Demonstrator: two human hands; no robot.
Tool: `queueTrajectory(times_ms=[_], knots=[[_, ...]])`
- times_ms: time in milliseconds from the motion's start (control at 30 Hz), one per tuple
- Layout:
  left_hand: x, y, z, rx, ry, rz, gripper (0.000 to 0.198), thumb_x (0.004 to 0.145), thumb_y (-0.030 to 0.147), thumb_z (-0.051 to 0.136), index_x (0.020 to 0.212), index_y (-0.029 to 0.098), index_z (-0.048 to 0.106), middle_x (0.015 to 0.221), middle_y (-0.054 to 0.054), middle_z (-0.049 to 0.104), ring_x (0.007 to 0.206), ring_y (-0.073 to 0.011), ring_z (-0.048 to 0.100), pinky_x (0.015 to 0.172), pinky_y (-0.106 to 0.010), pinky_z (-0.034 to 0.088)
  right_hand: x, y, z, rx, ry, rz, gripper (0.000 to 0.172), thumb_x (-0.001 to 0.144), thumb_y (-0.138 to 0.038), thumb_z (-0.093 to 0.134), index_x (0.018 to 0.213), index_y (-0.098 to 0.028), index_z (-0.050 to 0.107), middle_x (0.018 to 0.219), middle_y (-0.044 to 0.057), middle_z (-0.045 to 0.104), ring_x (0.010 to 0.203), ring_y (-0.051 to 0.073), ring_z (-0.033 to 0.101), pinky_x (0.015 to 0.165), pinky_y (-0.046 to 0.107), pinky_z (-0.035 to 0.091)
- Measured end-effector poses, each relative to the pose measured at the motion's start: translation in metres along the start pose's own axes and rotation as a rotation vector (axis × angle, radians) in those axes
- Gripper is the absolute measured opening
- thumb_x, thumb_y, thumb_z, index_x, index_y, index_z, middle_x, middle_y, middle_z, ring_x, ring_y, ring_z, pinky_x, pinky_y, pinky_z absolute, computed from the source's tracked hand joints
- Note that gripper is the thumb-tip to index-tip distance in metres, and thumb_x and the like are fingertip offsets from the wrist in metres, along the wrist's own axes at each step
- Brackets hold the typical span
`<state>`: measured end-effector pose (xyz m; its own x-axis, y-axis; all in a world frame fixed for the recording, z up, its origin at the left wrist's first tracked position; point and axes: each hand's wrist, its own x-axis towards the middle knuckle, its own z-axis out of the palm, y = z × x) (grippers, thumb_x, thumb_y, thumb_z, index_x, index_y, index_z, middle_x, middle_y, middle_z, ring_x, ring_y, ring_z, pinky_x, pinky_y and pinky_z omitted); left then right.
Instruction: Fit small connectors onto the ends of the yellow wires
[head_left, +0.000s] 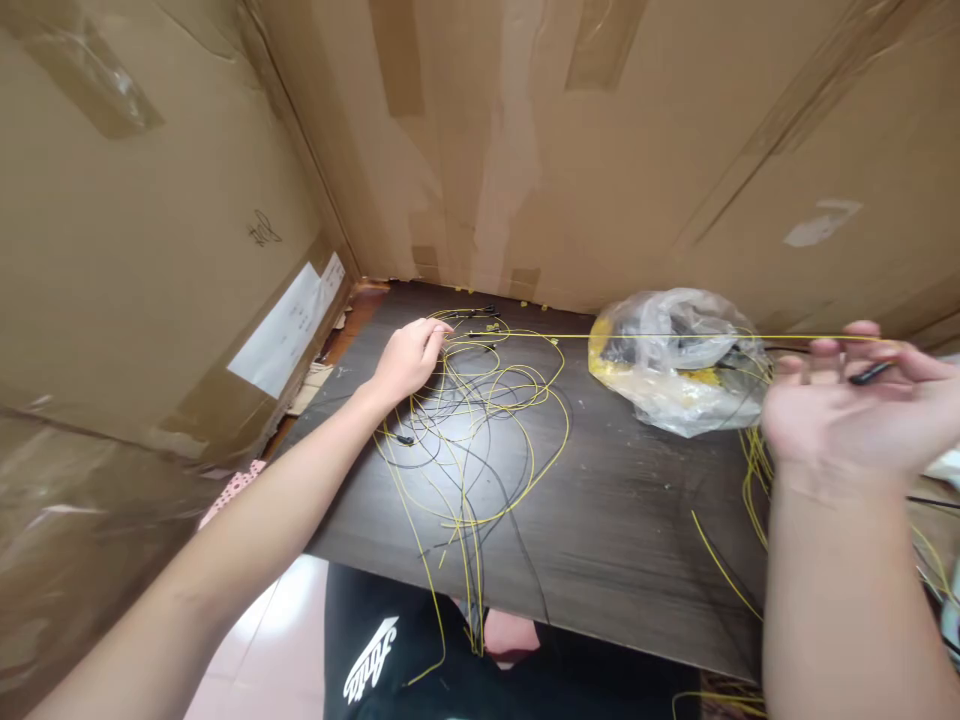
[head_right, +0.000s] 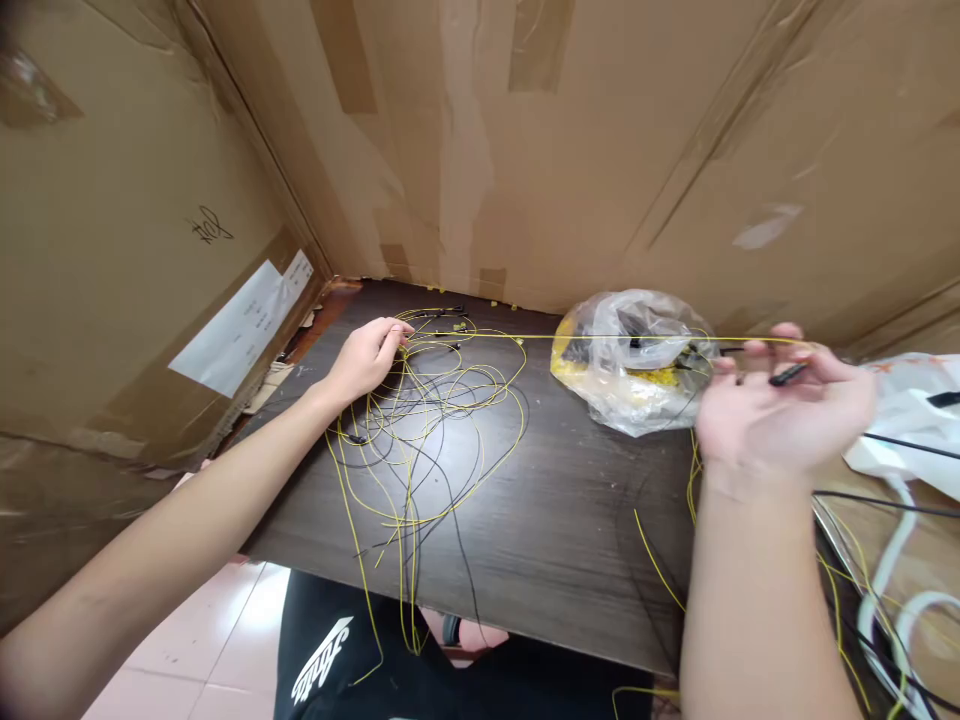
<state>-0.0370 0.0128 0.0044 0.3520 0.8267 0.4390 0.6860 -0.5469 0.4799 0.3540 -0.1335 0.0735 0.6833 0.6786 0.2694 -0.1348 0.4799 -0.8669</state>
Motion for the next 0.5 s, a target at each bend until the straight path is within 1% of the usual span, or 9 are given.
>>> queueTrajectory(times_ms=[67, 133, 200, 267, 333, 367, 400, 433, 500], knots=[[-0.001, 0.005, 0.001, -0.002, -0.047, 0.051, 0.036, 0.104, 0.029, 0.036, 0.108, 0.015, 0.069, 0.089, -0.006, 0.073, 0.087, -0.0205, 0.068, 0.086, -0.034, 0.050, -0.009, -0.010, 0.003, -0.057, -0.093, 0.041, 0.019, 0.074, -0.028, 0.059, 0.056, -0.033, 0.055, 0.074, 0.008, 0.063, 0.078, 0.031, 0.060, 0.061, 0.045, 0.037], [-0.003, 0.013, 0.004, 0.028, -0.092, 0.116, 0.036, 0.105, 0.029, 0.035, 0.109, 0.015, 0.068, 0.086, -0.005, 0.073, 0.084, -0.0207, 0.068, 0.087, -0.035, 0.049, -0.021, -0.016, 0.013, -0.047, -0.202, 0.101, 0.021, 0.075, -0.029, 0.059, 0.056, -0.035, 0.053, 0.067, 0.009, 0.058, 0.084, 0.034, 0.061, 0.070, 0.049, 0.044], [-0.007, 0.021, 0.008, 0.081, -0.126, 0.203, 0.035, 0.105, 0.027, 0.035, 0.109, 0.016, 0.067, 0.090, -0.006, 0.074, 0.089, -0.0216, 0.068, 0.090, -0.037, 0.047, -0.033, -0.014, 0.029, 0.016, -0.281, 0.163, 0.023, 0.071, -0.029, 0.062, 0.054, -0.032, 0.047, 0.058, 0.004, 0.045, 0.077, 0.029, 0.059, 0.080, 0.048, 0.049], [-0.012, 0.030, 0.013, 0.120, -0.162, 0.294, 0.034, 0.105, 0.026, 0.035, 0.108, 0.016, 0.067, 0.097, -0.007, 0.074, 0.094, -0.0224, 0.067, 0.092, -0.039, 0.046, -0.044, -0.004, 0.045, 0.050, -0.386, 0.265, 0.028, 0.072, -0.029, 0.064, 0.057, -0.028, 0.039, 0.056, -0.002, 0.032, 0.066, 0.022, 0.054, 0.086, 0.047, 0.051], [-0.017, 0.038, 0.017, 0.131, -0.196, 0.371, 0.032, 0.105, 0.025, 0.035, 0.106, 0.017, 0.067, 0.099, -0.007, 0.074, 0.095, -0.0220, 0.066, 0.093, -0.038, 0.045, -0.054, 0.011, 0.058, 0.018, -0.547, 0.383, 0.036, 0.074, -0.033, 0.062, 0.061, -0.025, 0.030, 0.057, -0.005, 0.025, 0.052, 0.015, 0.042, 0.077, 0.044, 0.055], [-0.019, 0.042, 0.019, 0.133, -0.208, 0.403, 0.031, 0.105, 0.024, 0.036, 0.105, 0.017, 0.066, 0.099, -0.006, 0.074, 0.095, -0.0214, 0.066, 0.094, -0.038, 0.044, -0.060, 0.019, 0.063, -0.034, -0.639, 0.453, 0.036, 0.077, -0.035, 0.059, 0.064, -0.024, 0.027, 0.058, -0.007, 0.026, 0.046, 0.012, 0.035, 0.067, 0.041, 0.054], [-0.021, 0.046, 0.021, 0.135, -0.220, 0.431, 0.030, 0.105, 0.023, 0.036, 0.105, 0.017, 0.066, 0.098, -0.006, 0.074, 0.094, -0.0208, 0.066, 0.095, -0.038, 0.044, -0.066, 0.028, 0.067, -0.090, -0.724, 0.526, 0.033, 0.080, -0.036, 0.055, 0.068, -0.025, 0.027, 0.059, -0.008, 0.027, 0.041, 0.010, 0.027, 0.055, 0.035, 0.050], [-0.022, 0.049, 0.022, 0.139, -0.229, 0.456, 0.030, 0.105, 0.022, 0.037, 0.105, 0.017, 0.066, 0.098, -0.006, 0.074, 0.094, -0.0202, 0.066, 0.096, -0.038, 0.043, -0.073, 0.036, 0.070, -0.149, -0.799, 0.598, 0.028, 0.082, -0.036, 0.052, 0.071, -0.026, 0.028, 0.059, -0.009, 0.028, 0.039, 0.008, 0.020, 0.045, 0.030, 0.042], [-0.025, 0.055, 0.024, 0.158, -0.241, 0.497, 0.028, 0.104, 0.020, 0.038, 0.106, 0.017, 0.066, 0.097, -0.005, 0.074, 0.093, -0.0198, 0.065, 0.097, -0.038, 0.042, -0.089, 0.051, 0.076, -0.260, -0.881, 0.685, 0.020, 0.087, -0.037, 0.047, 0.078, -0.027, 0.032, 0.058, -0.010, 0.027, 0.038, 0.008, 0.012, 0.037, 0.024, 0.023]])
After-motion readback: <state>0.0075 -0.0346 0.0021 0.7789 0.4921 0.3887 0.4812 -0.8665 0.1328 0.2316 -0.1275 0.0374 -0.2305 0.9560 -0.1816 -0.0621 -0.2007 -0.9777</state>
